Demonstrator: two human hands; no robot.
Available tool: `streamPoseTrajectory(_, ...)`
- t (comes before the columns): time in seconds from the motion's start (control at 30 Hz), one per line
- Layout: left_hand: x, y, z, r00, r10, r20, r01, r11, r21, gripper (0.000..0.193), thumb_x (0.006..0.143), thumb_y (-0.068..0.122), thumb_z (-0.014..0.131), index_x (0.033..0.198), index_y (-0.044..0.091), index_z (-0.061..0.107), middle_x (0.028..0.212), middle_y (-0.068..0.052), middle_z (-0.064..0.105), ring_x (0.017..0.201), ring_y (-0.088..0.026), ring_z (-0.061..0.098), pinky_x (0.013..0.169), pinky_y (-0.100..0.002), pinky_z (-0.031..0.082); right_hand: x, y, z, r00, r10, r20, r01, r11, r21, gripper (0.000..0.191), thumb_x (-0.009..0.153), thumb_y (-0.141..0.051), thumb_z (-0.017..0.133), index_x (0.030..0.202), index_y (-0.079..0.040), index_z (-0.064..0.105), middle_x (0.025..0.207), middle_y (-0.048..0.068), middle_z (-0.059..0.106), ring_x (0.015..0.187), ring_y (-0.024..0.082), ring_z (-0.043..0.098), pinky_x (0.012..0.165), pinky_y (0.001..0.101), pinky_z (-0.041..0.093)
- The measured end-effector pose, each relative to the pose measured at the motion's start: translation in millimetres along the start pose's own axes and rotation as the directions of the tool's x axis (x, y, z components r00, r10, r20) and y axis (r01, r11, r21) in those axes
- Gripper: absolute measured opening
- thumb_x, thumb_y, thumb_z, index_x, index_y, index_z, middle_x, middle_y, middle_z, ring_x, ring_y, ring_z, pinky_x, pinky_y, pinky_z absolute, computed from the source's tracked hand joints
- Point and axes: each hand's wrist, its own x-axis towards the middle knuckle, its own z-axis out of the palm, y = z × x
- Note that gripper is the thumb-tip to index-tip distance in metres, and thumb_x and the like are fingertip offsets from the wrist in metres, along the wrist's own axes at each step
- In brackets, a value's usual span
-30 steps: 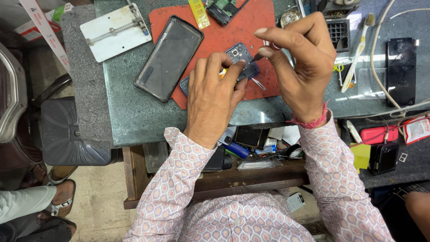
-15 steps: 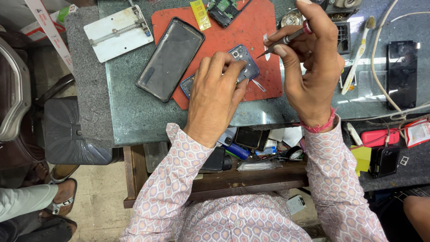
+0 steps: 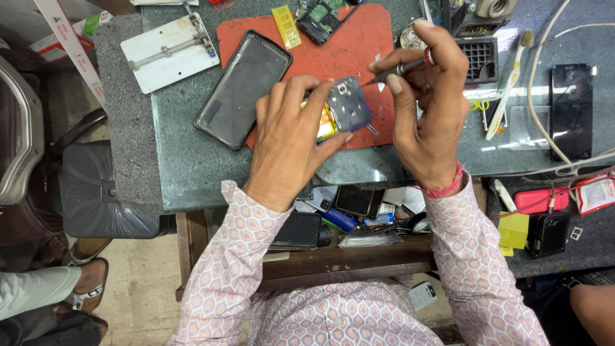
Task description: The person removes the back cover from a blue smartphone and pries open the phone body, exposing the battery and internal board. They use a screwdriver to unscrew components, detach the cracked screen assembly, and continue prying at the battery and internal parts with a small tool.
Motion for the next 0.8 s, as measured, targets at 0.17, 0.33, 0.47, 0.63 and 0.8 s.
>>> streamPoseTrajectory(0.17, 2.4, -4.4, -9.8, 0.991, 0.104, 0.083, -0.095, 0.990, -0.105, 0.072, 0.071, 0.025, 0.089, 0.134, 0.003, 0.061, 0.126, -0.010, 0.056, 0.124, -0.029, 0.051, 0.103, -0.046, 0.036, -3.3, -4.5, 0.1, 1.000, 0.014, 0.019, -0.013, 0.996, -0.083, 0.049, 0.114, 0.018, 0.049, 0.152, -0.005, 0.030, 0.116, 0.017, 0.066, 0.108, 0.020, 0.072, 0.095, 0.0290, 0.061)
streamPoseTrajectory(0.33, 3.6, -3.3, -10.7, 0.992, 0.099, 0.079, -0.092, 0.992, -0.085, 0.070, 0.073, 0.021, 0.087, 0.134, 0.003, 0.059, 0.129, -0.011, 0.056, 0.126, -0.031, 0.051, 0.110, -0.048, 0.035, -7.3, 0.4, 1.3, 0.998, 0.056, 0.025, -0.053, 0.991, -0.126, 0.050, 0.114, 0.018, 0.051, 0.154, -0.006, 0.033, 0.115, 0.014, 0.068, 0.106, 0.018, 0.073, 0.092, 0.0273, 0.060)
streamPoseTrajectory(0.47, 2.4, -2.1, -10.6, 0.992, 0.112, 0.051, -0.108, 0.991, -0.080, 0.079, 0.075, 0.022, 0.086, 0.143, 0.000, 0.051, 0.131, -0.013, 0.056, 0.127, -0.033, 0.051, 0.116, -0.050, 0.034, -9.3, 4.6, 3.0, 0.997, 0.068, 0.032, -0.064, 0.991, -0.119, 0.050, 0.113, 0.019, 0.051, 0.153, -0.005, 0.034, 0.115, 0.014, 0.068, 0.106, 0.018, 0.073, 0.093, 0.0273, 0.060)
streamPoseTrajectory(0.63, 1.2, -2.2, -10.1, 0.994, 0.083, 0.065, -0.079, 0.995, -0.062, 0.088, 0.076, 0.025, 0.086, 0.149, 0.002, 0.043, 0.126, -0.013, 0.058, 0.125, -0.031, 0.054, 0.117, -0.050, 0.032, -7.9, 7.3, 5.8, 0.997, 0.071, 0.032, -0.067, 0.992, -0.104, 0.050, 0.112, 0.019, 0.052, 0.153, -0.005, 0.034, 0.116, 0.014, 0.067, 0.107, 0.018, 0.073, 0.094, 0.0276, 0.061)
streamPoseTrajectory(0.8, -0.2, -2.3, -8.6, 0.995, 0.070, 0.064, -0.066, 0.996, -0.063, 0.090, 0.077, 0.025, 0.085, 0.152, 0.004, 0.039, 0.126, -0.013, 0.059, 0.124, -0.031, 0.055, 0.118, -0.050, 0.032, -5.2, 6.5, 5.7, 0.996, 0.086, 0.018, -0.084, 0.990, -0.115, 0.049, 0.111, 0.016, 0.057, 0.152, -0.003, 0.038, 0.118, 0.014, 0.067, 0.107, 0.018, 0.073, 0.093, 0.0270, 0.061)
